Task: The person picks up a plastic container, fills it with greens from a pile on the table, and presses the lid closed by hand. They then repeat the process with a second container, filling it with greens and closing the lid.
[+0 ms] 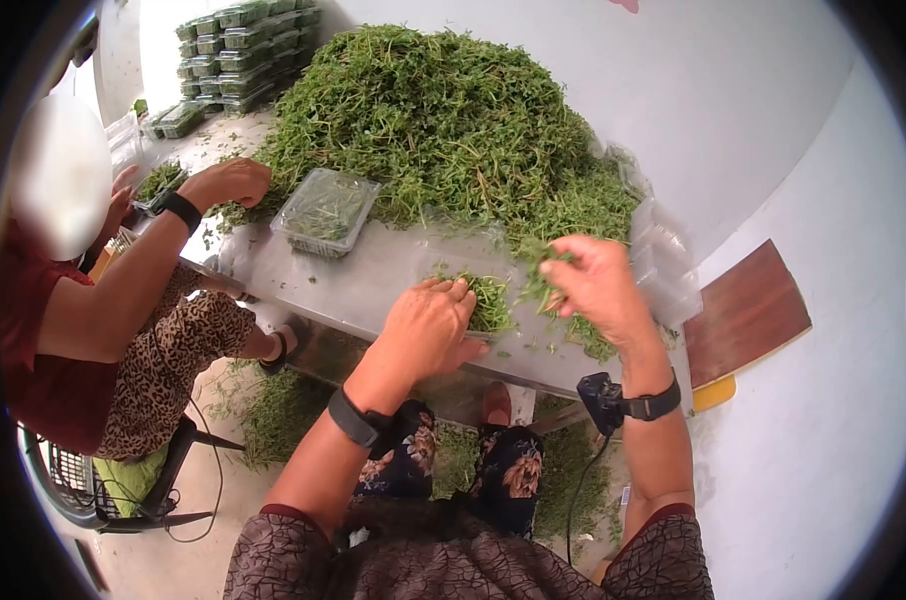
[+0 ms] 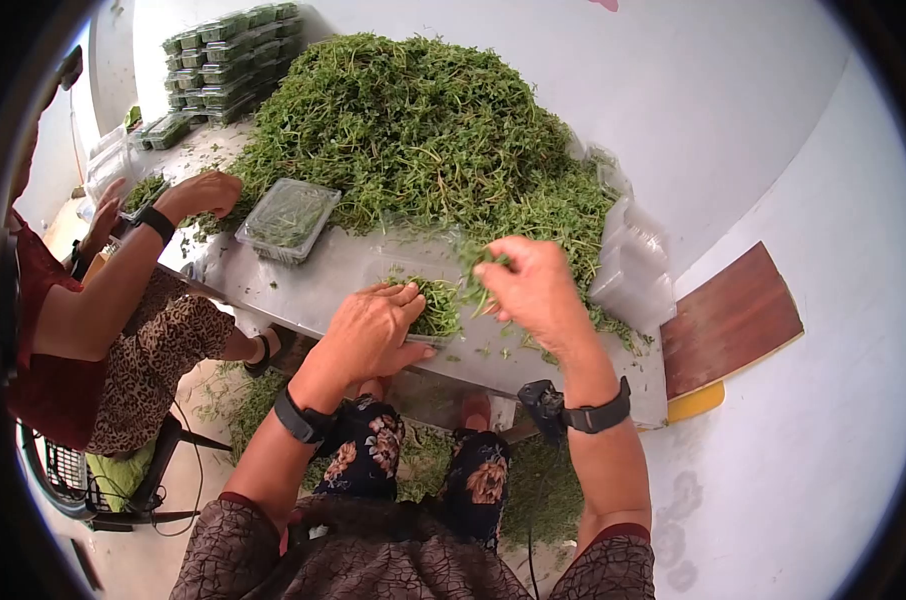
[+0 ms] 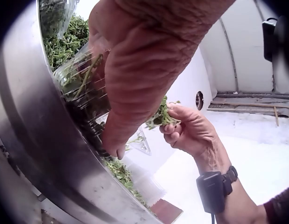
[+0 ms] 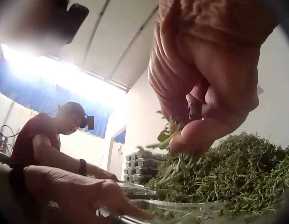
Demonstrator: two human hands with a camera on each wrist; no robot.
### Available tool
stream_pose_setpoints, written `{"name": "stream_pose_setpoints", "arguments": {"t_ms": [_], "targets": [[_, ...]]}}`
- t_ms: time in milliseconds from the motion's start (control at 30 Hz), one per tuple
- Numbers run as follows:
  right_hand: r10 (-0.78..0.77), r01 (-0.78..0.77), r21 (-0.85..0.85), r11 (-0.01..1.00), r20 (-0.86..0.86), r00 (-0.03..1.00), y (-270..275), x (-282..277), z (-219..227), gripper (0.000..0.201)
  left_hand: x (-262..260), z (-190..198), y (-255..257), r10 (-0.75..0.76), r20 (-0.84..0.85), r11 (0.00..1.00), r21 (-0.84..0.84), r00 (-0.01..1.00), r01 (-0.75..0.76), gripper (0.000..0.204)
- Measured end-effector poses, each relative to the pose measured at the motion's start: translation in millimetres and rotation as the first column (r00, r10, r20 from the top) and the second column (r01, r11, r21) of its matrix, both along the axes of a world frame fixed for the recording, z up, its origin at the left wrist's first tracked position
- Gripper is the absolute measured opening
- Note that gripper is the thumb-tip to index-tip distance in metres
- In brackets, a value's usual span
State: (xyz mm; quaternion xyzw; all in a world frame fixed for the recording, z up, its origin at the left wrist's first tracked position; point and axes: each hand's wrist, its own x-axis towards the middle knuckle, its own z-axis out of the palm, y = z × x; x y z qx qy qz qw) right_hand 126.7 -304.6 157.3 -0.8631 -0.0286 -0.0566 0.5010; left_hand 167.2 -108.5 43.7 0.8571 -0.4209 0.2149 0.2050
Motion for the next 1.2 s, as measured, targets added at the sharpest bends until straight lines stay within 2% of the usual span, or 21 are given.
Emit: {"name": "stream_pose_setpoints", "arguments": {"t_ms": [33,100,167,200,267,367,433,467,500,533,600,633,700,767,867,1100,1200], "targets": [[0.028,-0.035,-0.092,0.995,-0.081,0.996,5.2,-0.4,-3.0,0.019,-0.8,3.4,-0.3,0.0,-0.036,1.0,0.014,0.999,0.001,0.055],[0.028,-0.033,-0.056,0.998,-0.081,0.996,13.0,-3.9,-12.6,0.022,-1.7,10.7,0.6,0.005,-0.072,1.0,0.03,0.997,-0.003,0.053],[0.027,-0.029,-0.02,0.999,-0.084,0.996,15.4,-6.6,-16.2,0.026,-1.4,18.3,2.1,0.02,-0.224,0.993,0.116,0.974,0.006,0.051],[0.033,-0.034,-0.014,0.999,-0.078,0.996,14.8,-8.0,-16.8,0.029,-0.6,17.2,3.3,0.021,-0.224,0.993,0.12,0.974,0.006,0.051],[0.041,-0.041,-0.006,0.999,-0.076,0.996,14.4,-12.4,-19.0,0.032,0.7,11.5,6.0,-0.036,-0.109,0.999,-0.001,0.993,0.036,0.051],[-0.01,0.01,0.013,1.0,0.002,1.0,14.4,-23.0,-20.4,0.032,-1.5,11.8,15.8,-0.084,-0.075,0.993,-0.09,0.994,0.077,0.053],[0.008,0.015,-0.29,0.957,0.08,0.997,15.0,-35.5,-18.8,0.03,-8.9,21.1,24.6,-0.06,-0.115,0.994,-0.102,0.992,0.048,0.054],[0.011,0.012,-0.288,0.957,0.078,0.997,15.1,-39.4,-25.4,0.03,-11.8,24.1,28.1,-0.041,-0.154,0.993,-0.113,0.987,0.023,0.055],[0.124,-0.005,-0.407,0.914,0.267,0.956,14.6,-42.7,-34.2,0.03,-12.2,23.9,30.0,-0.038,-0.156,0.994,-0.11,0.987,0.021,0.055],[0.253,0.006,-0.518,0.855,0.428,0.868,15.0,-45.9,-41.0,0.031,-12.5,23.0,31.8,-0.021,-0.124,0.989,-0.148,0.992,0.003,0.057],[0.28,0.0,-0.557,0.831,0.419,0.864,19.1,-53.4,-49.6,0.032,-15.9,20.8,35.4,0.004,-0.106,0.983,-0.18,0.994,-0.023,0.06],[0.305,0.008,-0.598,0.801,0.42,0.854,21.3,-55.3,-52.3,0.034,-15.8,22.7,35.8,-0.026,-0.091,0.979,-0.203,0.996,0.007,0.061],[0.298,0.003,-0.595,0.804,0.407,0.864,26.8,-57.9,-57.4,0.034,-14.3,23.1,35.1,-0.056,-0.076,0.973,-0.226,0.996,0.037,0.062],[0.341,0.001,-0.632,0.775,0.42,0.841,29.1,-57.6,-60.1,0.033,-12.5,19.3,33.1,-0.1,-0.049,0.984,-0.152,0.994,0.092,0.059],[0.34,0.0,-0.624,0.782,0.426,0.839,28.0,-53.8,-62.5,0.033,-11.0,12.2,29.3,-0.144,-0.08,0.983,-0.126,0.986,0.133,0.054],[0.308,0.085,-0.702,0.707,0.414,0.857,19.2,-42.2,-69.8,0.022,-12.2,15.8,25.5,-0.163,-0.123,0.983,-0.099,0.979,0.152,0.05],[0.314,0.103,-0.701,0.705,0.439,0.842,22.5,-37.3,-72.4,0.019,-12.0,13.8,23.8,-0.157,-0.048,0.986,-0.058,0.986,0.154,0.046]]}}
